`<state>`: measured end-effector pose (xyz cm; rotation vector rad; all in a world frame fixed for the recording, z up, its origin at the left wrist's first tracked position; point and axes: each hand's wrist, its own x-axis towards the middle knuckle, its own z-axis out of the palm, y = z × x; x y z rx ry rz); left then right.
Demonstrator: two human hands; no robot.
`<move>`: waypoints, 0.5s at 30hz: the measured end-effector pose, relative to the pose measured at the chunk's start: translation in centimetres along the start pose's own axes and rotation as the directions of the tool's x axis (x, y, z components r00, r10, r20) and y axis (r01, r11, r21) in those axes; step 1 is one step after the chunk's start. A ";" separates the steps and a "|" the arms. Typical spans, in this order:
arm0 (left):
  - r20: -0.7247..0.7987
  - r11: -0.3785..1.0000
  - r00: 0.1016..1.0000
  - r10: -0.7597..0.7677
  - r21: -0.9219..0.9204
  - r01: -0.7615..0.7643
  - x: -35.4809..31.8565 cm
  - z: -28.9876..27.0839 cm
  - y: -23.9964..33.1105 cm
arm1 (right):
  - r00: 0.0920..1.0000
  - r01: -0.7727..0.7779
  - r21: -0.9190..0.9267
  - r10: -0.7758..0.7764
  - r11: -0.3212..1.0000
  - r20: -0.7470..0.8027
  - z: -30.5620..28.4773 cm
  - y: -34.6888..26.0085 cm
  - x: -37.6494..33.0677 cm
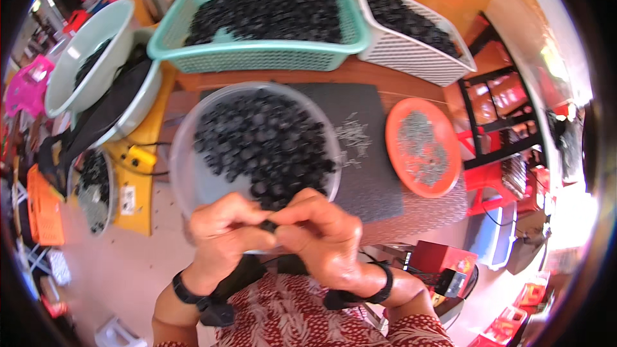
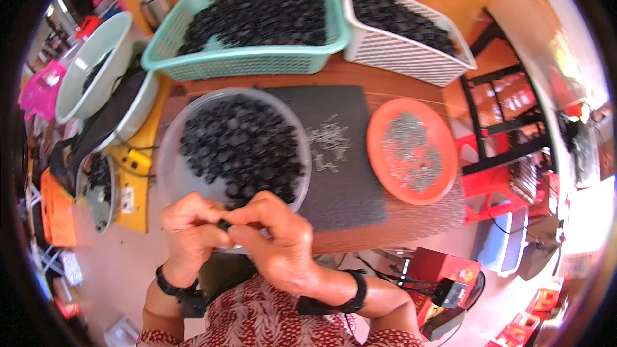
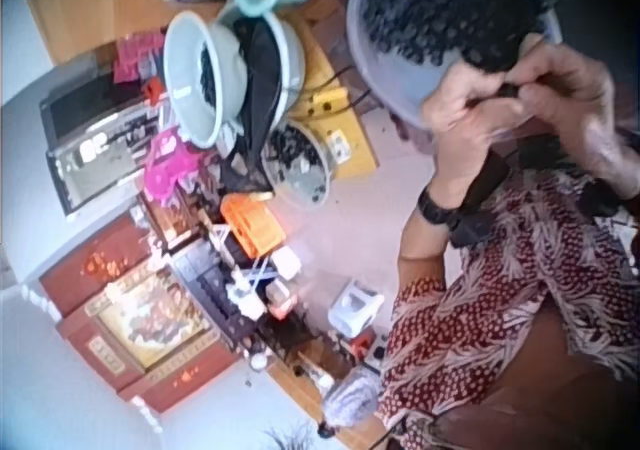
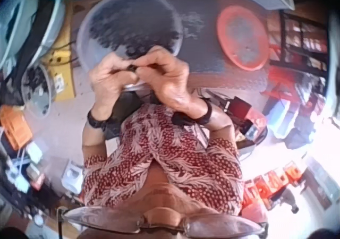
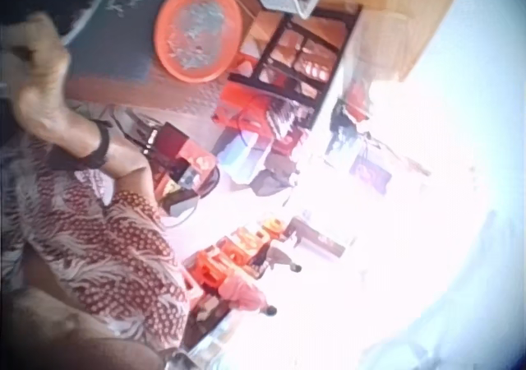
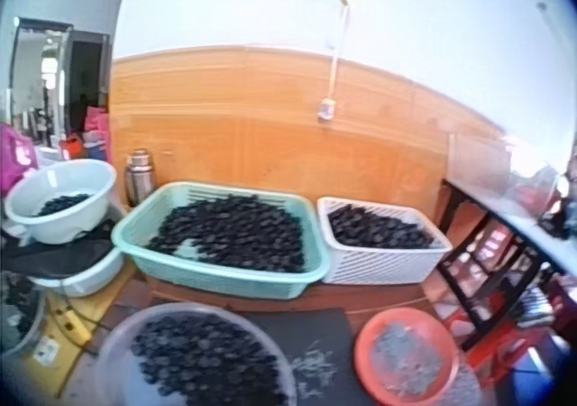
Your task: Manually assembling circular black plastic components using small metal screws.
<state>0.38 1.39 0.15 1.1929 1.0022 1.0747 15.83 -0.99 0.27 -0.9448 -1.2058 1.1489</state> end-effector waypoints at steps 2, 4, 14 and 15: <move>-0.009 0.983 0.999 -0.033 -0.183 0.031 0.0 0.4 -0.1 | 0.995 0.085 -0.060 -0.083 0.995 0.047 -0.3 -0.2 0.5; 0.011 0.964 1.000 -0.025 -0.263 0.027 0.4 0.8 0.4 | 0.984 0.157 -0.110 -0.146 0.981 0.103 -0.6 -0.5 0.7; 0.123 0.942 0.981 -0.150 -0.283 0.180 1.0 2.1 2.9 | 0.896 0.420 -0.512 -0.430 0.749 0.105 -2.3 0.1 3.5; 0.139 0.943 0.979 -0.148 -0.277 0.182 0.8 2.1 3.4 | 0.915 0.367 -0.529 -0.398 0.765 0.059 -2.9 0.0 3.9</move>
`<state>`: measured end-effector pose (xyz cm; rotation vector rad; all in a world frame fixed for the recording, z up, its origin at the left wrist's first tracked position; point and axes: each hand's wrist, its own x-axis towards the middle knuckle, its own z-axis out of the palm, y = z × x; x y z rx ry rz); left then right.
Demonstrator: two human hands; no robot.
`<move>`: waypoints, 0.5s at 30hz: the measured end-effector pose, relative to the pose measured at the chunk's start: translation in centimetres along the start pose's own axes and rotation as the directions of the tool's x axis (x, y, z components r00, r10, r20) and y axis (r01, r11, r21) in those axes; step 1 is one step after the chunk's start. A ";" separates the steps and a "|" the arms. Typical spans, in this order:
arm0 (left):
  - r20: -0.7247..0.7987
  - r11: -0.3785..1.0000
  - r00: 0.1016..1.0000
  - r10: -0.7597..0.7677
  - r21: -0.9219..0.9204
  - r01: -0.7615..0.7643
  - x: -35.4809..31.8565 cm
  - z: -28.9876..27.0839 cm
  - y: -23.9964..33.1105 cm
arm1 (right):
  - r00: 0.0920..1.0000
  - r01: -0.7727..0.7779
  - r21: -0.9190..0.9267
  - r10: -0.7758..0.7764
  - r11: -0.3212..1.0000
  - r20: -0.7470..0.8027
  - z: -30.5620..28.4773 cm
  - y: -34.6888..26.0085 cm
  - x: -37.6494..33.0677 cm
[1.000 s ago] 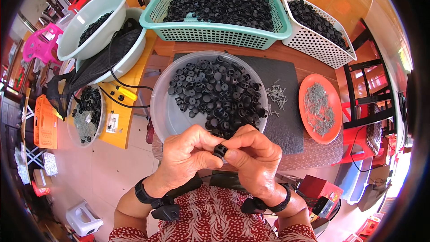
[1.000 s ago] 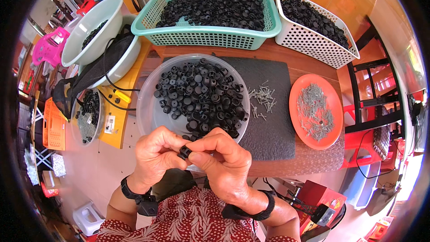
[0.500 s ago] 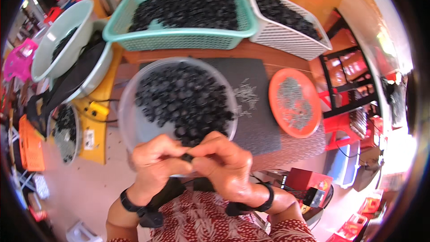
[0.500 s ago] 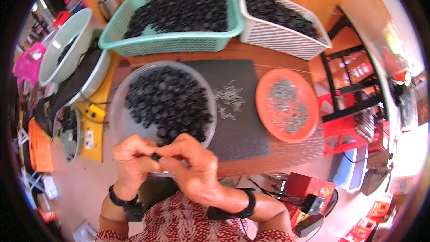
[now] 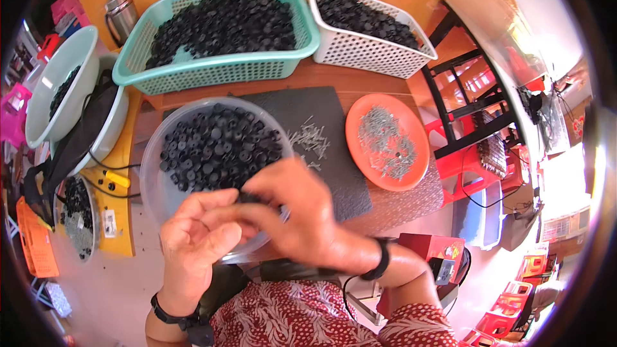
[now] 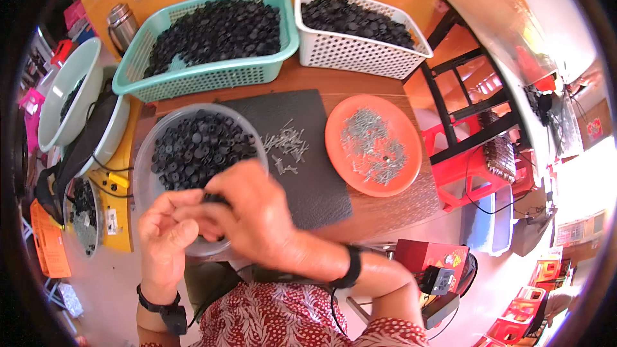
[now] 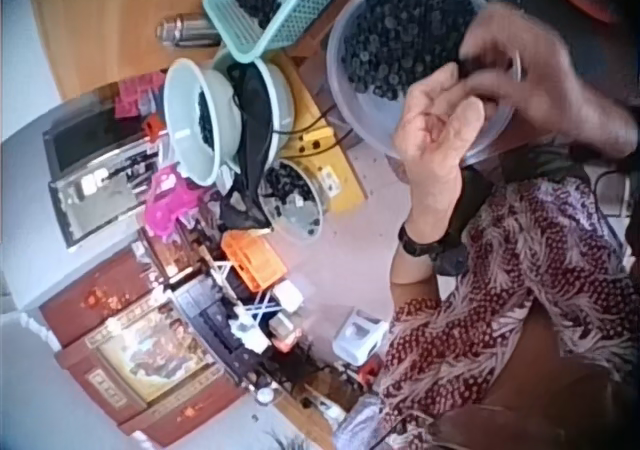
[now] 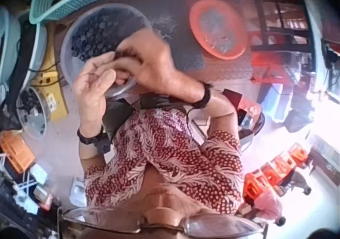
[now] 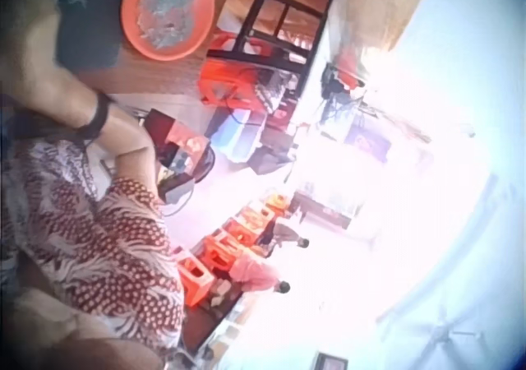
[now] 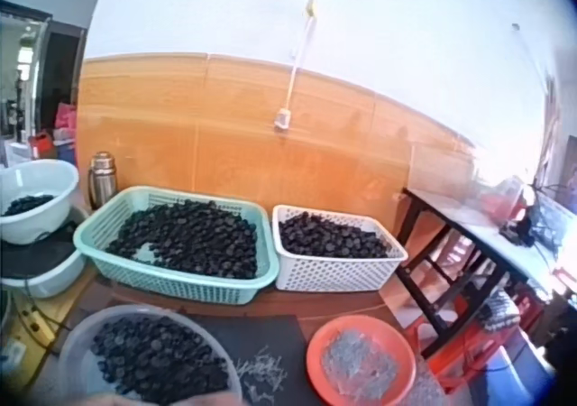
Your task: Manually assembling circular black plastic components using small metal screws.
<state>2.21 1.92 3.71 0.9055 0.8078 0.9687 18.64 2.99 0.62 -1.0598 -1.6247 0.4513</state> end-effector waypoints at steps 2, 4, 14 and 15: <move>-0.127 0.976 0.987 0.095 0.207 -0.067 -0.6 -0.6 0.7 | 0.999 -0.040 -0.112 0.040 0.993 -0.006 -2.1 0.7 2.0; -0.283 0.925 0.923 0.261 0.346 -0.155 -0.9 -2.3 0.6 | 0.998 -0.054 -0.239 0.046 0.969 -0.040 -4.0 2.6 5.5; -0.140 0.626 0.854 0.501 0.740 -0.245 -0.5 -8.4 0.3 | 0.983 -0.142 -0.724 0.011 0.675 -0.183 -14.6 13.3 16.7; -0.042 0.510 0.860 0.509 0.819 -0.262 -0.3 -8.5 0.4 | 0.987 -0.126 -0.714 0.012 0.689 -0.163 -14.0 13.0 16.3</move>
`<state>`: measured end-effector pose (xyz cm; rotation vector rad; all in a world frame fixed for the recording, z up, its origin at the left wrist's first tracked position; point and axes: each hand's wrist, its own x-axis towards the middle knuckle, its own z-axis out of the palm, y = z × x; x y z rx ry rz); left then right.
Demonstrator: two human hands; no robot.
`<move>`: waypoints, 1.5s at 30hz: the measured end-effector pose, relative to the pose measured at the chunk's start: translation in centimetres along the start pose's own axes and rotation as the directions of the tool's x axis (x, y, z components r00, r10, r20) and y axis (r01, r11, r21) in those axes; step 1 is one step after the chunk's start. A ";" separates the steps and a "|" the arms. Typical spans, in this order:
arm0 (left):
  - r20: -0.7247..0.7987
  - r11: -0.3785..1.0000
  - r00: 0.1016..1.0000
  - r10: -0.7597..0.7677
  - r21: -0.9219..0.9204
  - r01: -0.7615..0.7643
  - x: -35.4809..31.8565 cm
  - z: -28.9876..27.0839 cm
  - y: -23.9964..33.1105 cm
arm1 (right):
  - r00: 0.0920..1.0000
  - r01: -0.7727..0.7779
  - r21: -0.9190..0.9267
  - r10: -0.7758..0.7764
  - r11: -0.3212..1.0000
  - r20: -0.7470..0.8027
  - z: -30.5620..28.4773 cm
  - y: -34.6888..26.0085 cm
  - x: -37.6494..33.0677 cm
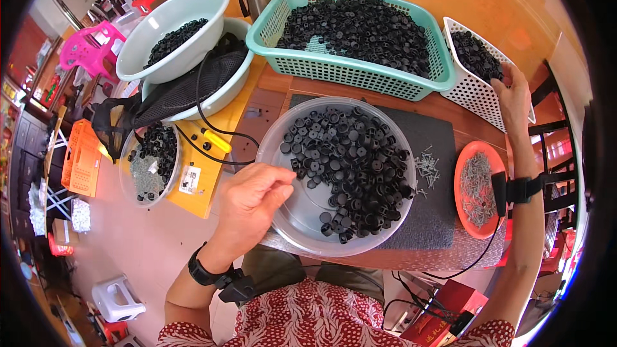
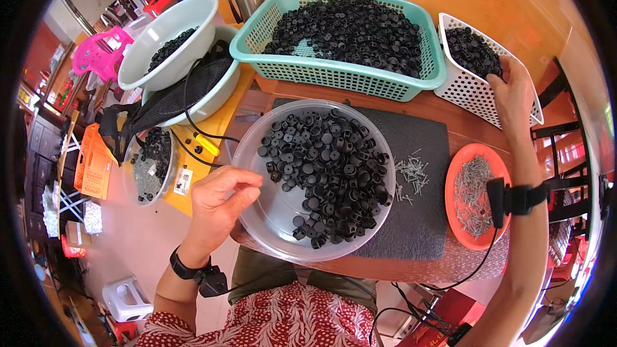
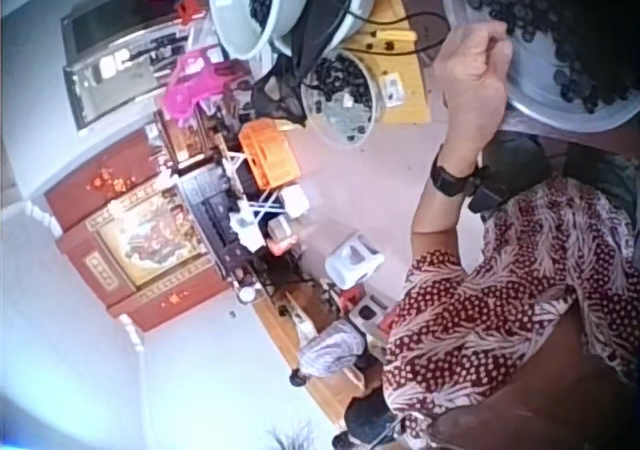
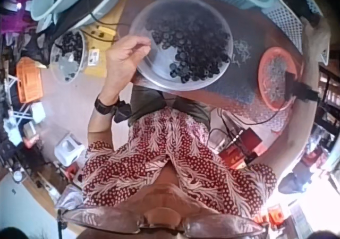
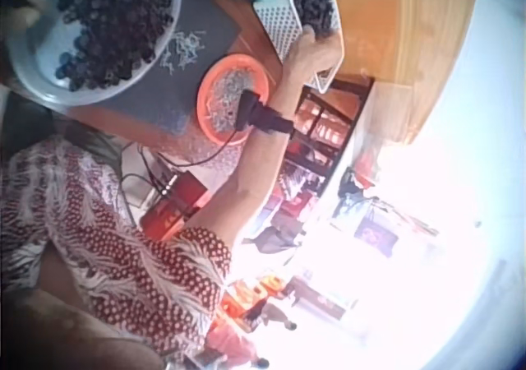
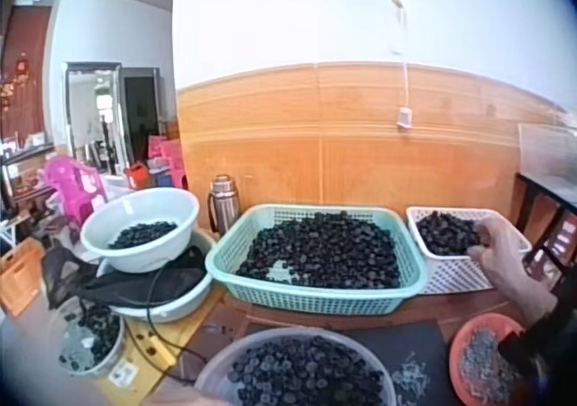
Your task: Manually assembling circular black plastic components using small metal screws.
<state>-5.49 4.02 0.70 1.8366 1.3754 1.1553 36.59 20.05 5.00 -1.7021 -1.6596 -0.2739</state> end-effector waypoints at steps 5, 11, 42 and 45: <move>0.196 0.961 0.979 0.048 0.257 -0.098 1.2 1.4 0.7 | 0.988 0.114 0.188 -0.130 0.975 0.077 0.4 -3.7 -6.5; 0.310 0.808 0.943 0.119 0.522 -0.274 2.4 3.6 -0.2 | 0.968 0.200 0.301 -0.236 0.932 0.089 -2.3 -8.7 -11.8; 0.273 0.681 0.890 -0.366 -0.573 0.456 -0.9 1.8 2.3 | 0.907 0.091 0.327 -0.214 0.940 0.363 -2.4 -7.9 -18.7; 0.266 0.651 0.896 -0.355 -0.618 0.441 -1.1 2.0 2.1 | 0.912 -0.017 0.394 -0.147 0.919 0.382 -2.6 -8.3 -19.0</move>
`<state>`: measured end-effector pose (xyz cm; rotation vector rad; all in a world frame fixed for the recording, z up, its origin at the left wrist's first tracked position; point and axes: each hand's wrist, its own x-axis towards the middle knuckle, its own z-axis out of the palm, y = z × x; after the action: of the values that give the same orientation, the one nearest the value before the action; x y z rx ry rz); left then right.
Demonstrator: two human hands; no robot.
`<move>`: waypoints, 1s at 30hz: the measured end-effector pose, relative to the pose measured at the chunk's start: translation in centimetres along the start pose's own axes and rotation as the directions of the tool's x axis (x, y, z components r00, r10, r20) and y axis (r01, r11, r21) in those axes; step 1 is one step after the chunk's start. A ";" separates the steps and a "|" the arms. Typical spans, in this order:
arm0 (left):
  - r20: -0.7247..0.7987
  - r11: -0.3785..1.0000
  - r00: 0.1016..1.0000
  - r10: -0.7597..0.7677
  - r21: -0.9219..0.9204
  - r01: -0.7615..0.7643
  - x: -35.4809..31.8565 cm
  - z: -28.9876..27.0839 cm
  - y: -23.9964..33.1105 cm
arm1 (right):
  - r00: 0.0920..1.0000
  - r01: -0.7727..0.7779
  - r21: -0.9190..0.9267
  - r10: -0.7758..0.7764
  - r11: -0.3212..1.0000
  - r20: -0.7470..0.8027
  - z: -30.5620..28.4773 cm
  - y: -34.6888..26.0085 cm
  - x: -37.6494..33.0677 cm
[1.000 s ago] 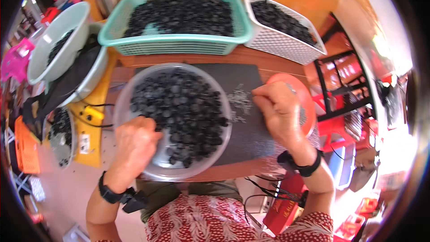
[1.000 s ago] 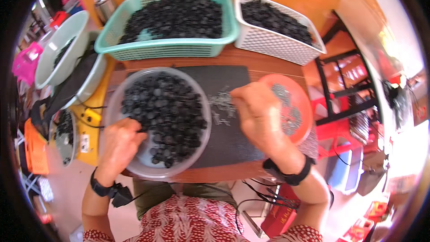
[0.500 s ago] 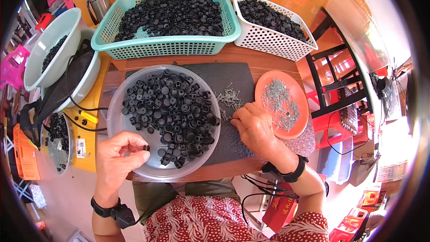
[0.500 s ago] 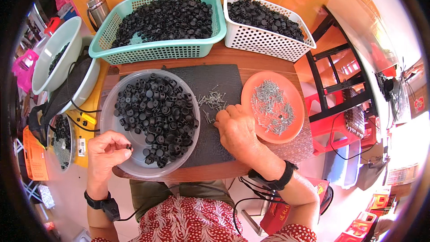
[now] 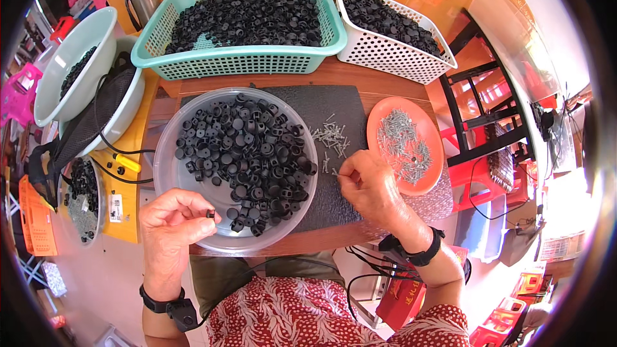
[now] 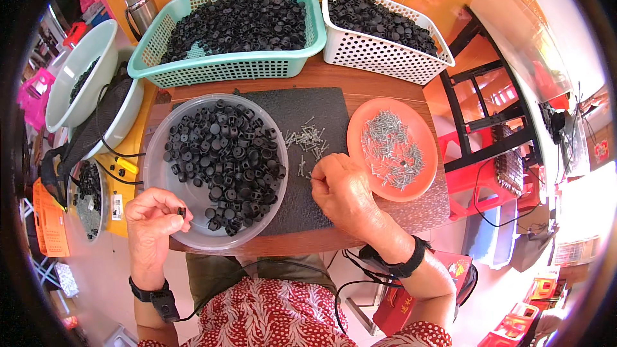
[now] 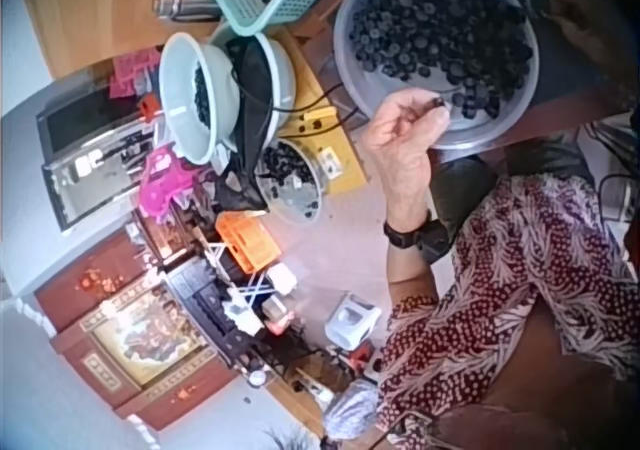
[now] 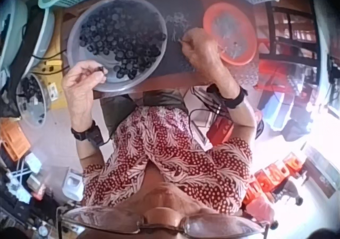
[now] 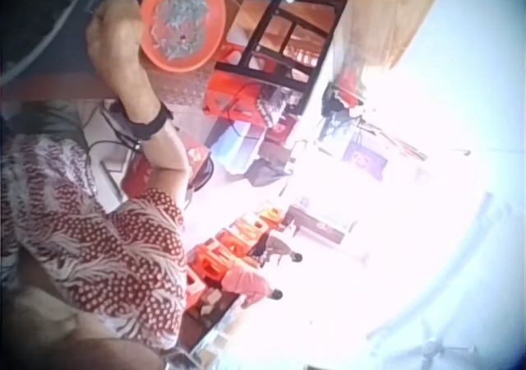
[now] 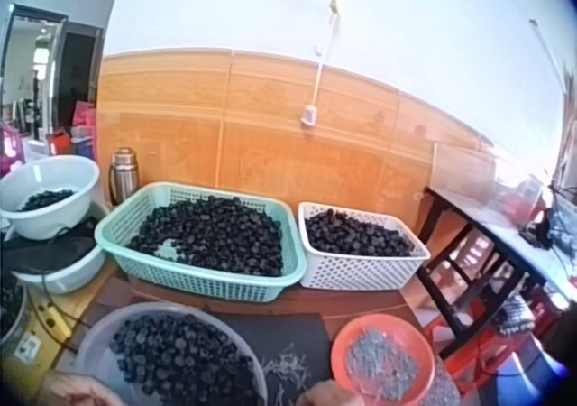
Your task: Manually assembling circular black plastic components using small metal screws.
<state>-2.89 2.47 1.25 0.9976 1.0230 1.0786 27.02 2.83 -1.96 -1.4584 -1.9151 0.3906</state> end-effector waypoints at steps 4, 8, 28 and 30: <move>0.076 0.984 0.997 -0.027 -0.172 0.039 -0.2 0.7 0.1 | 0.990 -0.138 0.150 0.141 0.979 -0.011 0.1 -1.6 0.1; 0.194 0.914 0.980 -0.036 -0.390 0.111 -0.4 0.8 -0.6 | 0.998 0.056 0.152 -0.056 0.987 -0.003 -0.6 -4.5 0.3; 0.252 0.774 0.966 -0.060 -0.600 0.205 -1.5 2.2 -1.6 | 0.999 -0.015 0.833 0.039 0.553 -0.008 3.5 -12.3 -0.3; 0.248 0.768 0.965 -0.089 -0.599 0.225 -1.7 2.2 -1.7 | 0.996 0.036 0.799 0.039 0.600 -0.075 4.1 -12.3 -0.5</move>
<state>-0.66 0.26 0.35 0.4511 0.4986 1.0437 15.42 -0.91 2.39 -0.8253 -1.3420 1.0262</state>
